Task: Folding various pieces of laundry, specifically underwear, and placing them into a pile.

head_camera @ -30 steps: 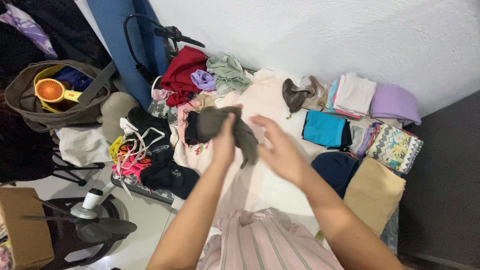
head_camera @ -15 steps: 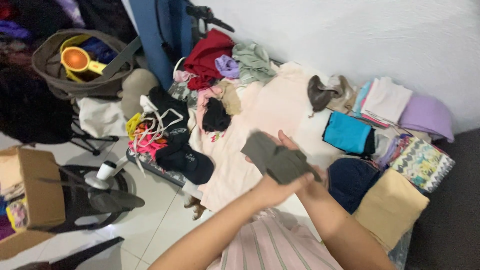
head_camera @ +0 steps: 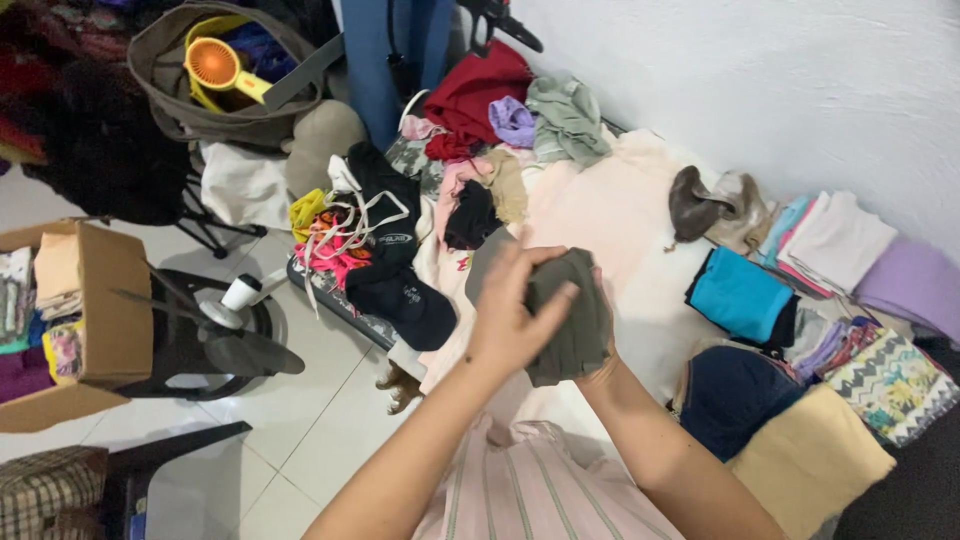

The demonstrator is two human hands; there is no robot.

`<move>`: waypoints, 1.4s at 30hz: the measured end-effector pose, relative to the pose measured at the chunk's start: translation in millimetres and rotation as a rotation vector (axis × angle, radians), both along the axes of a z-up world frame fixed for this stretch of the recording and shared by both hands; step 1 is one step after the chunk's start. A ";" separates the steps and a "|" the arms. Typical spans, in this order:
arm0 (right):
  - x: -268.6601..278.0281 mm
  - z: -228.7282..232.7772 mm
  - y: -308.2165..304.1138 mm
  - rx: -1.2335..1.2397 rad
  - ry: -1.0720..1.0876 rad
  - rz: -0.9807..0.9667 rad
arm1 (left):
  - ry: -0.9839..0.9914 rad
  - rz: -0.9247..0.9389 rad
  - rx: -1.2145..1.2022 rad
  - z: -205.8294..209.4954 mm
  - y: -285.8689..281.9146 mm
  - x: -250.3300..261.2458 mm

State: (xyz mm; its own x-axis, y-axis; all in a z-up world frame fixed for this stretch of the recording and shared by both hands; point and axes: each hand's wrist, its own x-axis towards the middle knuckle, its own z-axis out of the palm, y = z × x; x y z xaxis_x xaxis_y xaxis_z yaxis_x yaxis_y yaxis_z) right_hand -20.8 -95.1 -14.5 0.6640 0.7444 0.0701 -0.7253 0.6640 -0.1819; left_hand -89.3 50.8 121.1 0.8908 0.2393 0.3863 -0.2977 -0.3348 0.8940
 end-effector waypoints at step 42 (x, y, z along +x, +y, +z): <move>111.7 -83.0 97.7 -1.786 -1.431 -0.713 | 0.432 0.149 0.812 -205.2 126.2 -25.3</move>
State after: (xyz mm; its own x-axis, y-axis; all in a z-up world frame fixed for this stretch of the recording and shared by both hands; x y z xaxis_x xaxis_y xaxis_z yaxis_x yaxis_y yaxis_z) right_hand 90.9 2.6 -97.4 0.8748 0.3485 0.3366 0.4844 -0.6390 -0.5975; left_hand -114.6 177.0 -84.1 0.9781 0.1643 0.1278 0.1022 -0.9140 0.3927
